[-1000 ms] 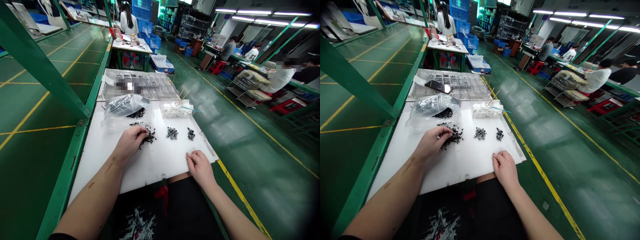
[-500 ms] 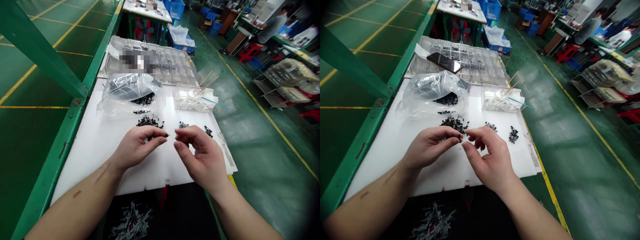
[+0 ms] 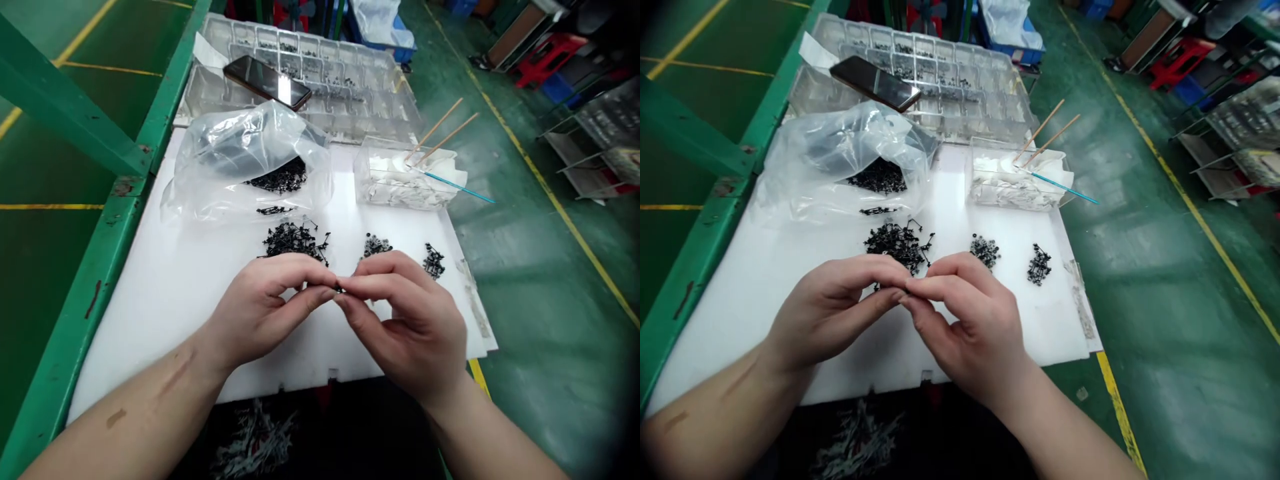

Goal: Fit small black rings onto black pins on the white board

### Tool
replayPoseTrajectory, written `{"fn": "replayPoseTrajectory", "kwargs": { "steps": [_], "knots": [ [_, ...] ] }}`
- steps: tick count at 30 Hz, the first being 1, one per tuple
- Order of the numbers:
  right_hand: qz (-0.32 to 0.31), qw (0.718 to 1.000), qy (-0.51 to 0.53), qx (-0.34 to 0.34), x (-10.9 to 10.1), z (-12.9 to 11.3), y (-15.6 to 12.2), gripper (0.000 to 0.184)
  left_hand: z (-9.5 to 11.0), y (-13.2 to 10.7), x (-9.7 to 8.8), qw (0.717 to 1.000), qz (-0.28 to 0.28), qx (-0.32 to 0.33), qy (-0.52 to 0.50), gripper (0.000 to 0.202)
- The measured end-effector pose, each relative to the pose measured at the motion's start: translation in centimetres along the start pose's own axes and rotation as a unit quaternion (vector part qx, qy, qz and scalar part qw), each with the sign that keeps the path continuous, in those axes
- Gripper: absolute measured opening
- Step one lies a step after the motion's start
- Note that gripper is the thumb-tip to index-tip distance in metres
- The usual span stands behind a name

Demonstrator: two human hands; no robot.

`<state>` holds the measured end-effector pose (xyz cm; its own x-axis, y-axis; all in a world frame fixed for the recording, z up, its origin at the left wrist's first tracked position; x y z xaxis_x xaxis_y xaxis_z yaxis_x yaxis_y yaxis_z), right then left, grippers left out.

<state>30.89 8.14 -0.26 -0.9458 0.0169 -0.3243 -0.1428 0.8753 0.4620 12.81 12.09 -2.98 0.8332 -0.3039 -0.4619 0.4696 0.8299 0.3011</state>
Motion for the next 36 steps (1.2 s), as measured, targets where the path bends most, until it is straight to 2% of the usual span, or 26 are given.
{"fn": "replayPoseTrajectory", "kwargs": {
  "steps": [5,9,11,12,14,15,17,19,22,25,29,32,36],
  "knots": [
    [0.034,0.995,0.084,0.033,0.5,-0.2,0.1,0.018,0.7,-0.2,-0.1,0.999,-0.032,0.014,0.005,0.018],
    [0.036,0.992,0.105,0.055,0.9,-0.4,0.5,0.015,0.2,-0.4,-0.2,1.000,-0.009,0.007,0.015,0.021],
    [0.031,0.989,0.117,0.080,0.1,0.2,0.9,0.016,-0.4,-0.6,-0.2,1.000,0.005,-0.006,0.024,0.017],
    [0.050,0.984,0.131,0.111,-0.9,1.0,1.0,0.020,-0.7,-0.7,-0.2,0.999,0.011,-0.021,0.027,0.014],
    [0.134,0.958,0.160,0.194,-4.5,3.7,1.2,0.028,-1.4,-1.0,-0.3,0.997,0.022,-0.066,0.024,0.008],
    [0.236,0.925,0.175,0.240,-7.1,5.5,1.0,0.035,-1.7,-1.0,-0.3,0.995,0.028,-0.091,0.016,0.008],
    [0.334,0.892,0.171,0.253,-12.0,8.5,1.4,0.033,-1.9,-1.0,-0.5,0.990,0.040,-0.131,-0.011,0.014],
    [0.378,0.861,0.187,0.283,-15.9,11.7,2.0,0.029,-1.9,-0.8,-0.6,0.986,0.051,-0.151,-0.039,0.018],
    [0.394,0.830,0.220,0.328,-18.7,15.5,2.6,0.035,-1.6,-0.3,-0.8,0.986,0.061,-0.147,-0.051,0.022],
    [0.398,0.819,0.244,0.334,-18.9,17.7,2.8,0.031,-1.7,-0.2,-0.9,0.990,0.053,-0.131,-0.027,0.026],
    [0.399,0.828,0.248,0.306,-18.5,18.9,3.1,0.028,-2.5,-0.7,-0.8,0.991,0.039,-0.131,-0.014,0.026],
    [0.407,0.838,0.238,0.274,-18.9,18.7,3.4,0.028,-3.1,-1.3,-0.5,0.985,0.048,-0.166,-0.021,0.029],
    [0.421,0.858,0.206,0.210,-19.4,17.0,3.9,0.035,-3.6,-2.1,-0.4,0.968,0.081,-0.235,-0.033,0.038]
  ]
}}
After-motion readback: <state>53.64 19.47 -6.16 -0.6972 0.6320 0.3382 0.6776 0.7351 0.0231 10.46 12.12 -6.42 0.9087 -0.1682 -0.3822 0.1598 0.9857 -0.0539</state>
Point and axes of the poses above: each hand's wrist, its own y-axis towards the middle knuckle, its own x-axis out of the palm, z = x × y, the point moved 5 cm from there along y, towards the middle knuckle, and after that the axes turned 11 degrees about y, right-handed, at the moved point
